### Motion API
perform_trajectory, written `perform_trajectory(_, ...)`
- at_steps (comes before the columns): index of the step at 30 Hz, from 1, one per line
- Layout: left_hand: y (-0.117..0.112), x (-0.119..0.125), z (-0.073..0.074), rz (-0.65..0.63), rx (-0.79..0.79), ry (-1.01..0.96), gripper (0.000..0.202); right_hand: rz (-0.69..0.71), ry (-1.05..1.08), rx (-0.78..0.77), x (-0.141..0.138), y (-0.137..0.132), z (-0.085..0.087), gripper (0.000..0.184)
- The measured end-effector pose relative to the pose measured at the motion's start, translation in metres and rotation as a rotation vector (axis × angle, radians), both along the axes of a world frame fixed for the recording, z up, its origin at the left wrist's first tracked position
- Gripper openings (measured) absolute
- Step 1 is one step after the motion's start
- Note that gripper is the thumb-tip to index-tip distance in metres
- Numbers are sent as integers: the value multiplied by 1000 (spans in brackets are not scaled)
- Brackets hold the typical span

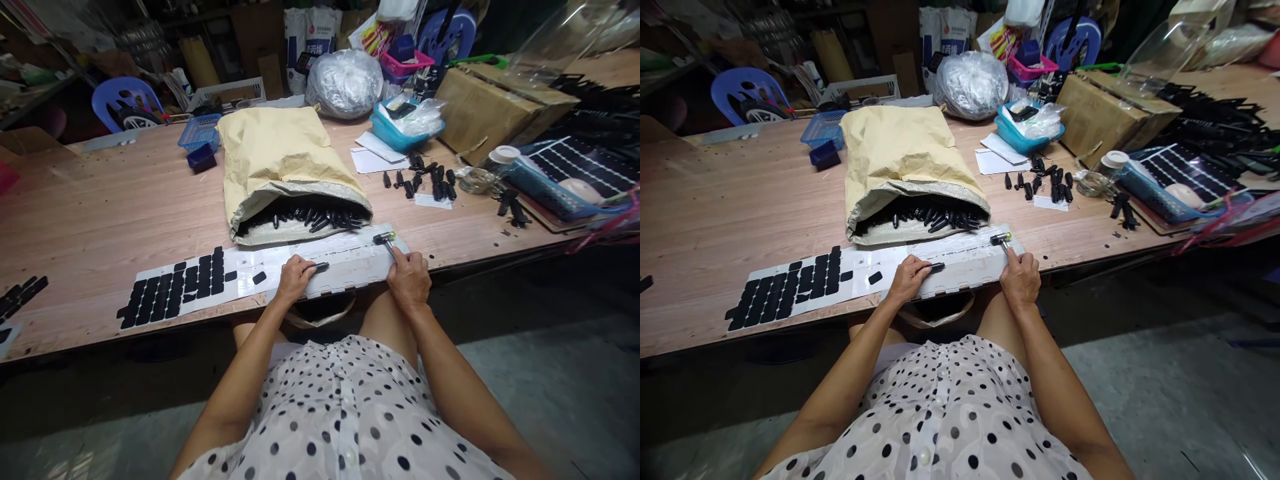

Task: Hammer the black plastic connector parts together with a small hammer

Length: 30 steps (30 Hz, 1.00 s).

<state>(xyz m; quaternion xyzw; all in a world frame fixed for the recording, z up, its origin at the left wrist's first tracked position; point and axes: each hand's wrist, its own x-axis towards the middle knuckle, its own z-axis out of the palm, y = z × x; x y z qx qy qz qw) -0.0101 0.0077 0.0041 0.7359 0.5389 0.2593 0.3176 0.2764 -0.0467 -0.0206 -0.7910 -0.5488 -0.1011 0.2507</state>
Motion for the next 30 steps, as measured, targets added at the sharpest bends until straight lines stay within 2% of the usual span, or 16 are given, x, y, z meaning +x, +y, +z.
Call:
perform_trajectory(4, -3, 0, -1, 3, 16, 4, 18, 8, 140, -31, 7, 1, 11, 40)
perform_trajectory(7, -4, 0, -2, 6, 19, 1, 17, 66, 301, -4, 5, -4, 23, 39)
perform_trajectory(9, -4, -1, -1, 8, 13, 4, 17, 168, 421, 30, -7, -12, 31, 38)
perform_trajectory(13, -3, 0, 0, 7, -2, 7, 17, 442, 583, 70, -49, -31, 42, 36)
perform_trajectory(16, -3, 1, -1, 0, -9, -7, 18, 563, 581, 83, -74, -42, 49, 36)
perform_trajectory(19, -2, 3, -2, -1, -10, -18, 19, 582, 503, 147, -85, -49, 54, 38)
perform_trajectory(22, -2, 3, -3, -7, -7, -33, 21, 586, 421, 209, -87, -52, 50, 39)
perform_trajectory(27, -2, 3, -3, -17, -9, -31, 21, 630, 358, 112, -84, -50, 35, 41)
perform_trajectory(30, -2, 3, -3, -17, -2, -35, 21, 609, 360, 120, -83, -47, 41, 41)
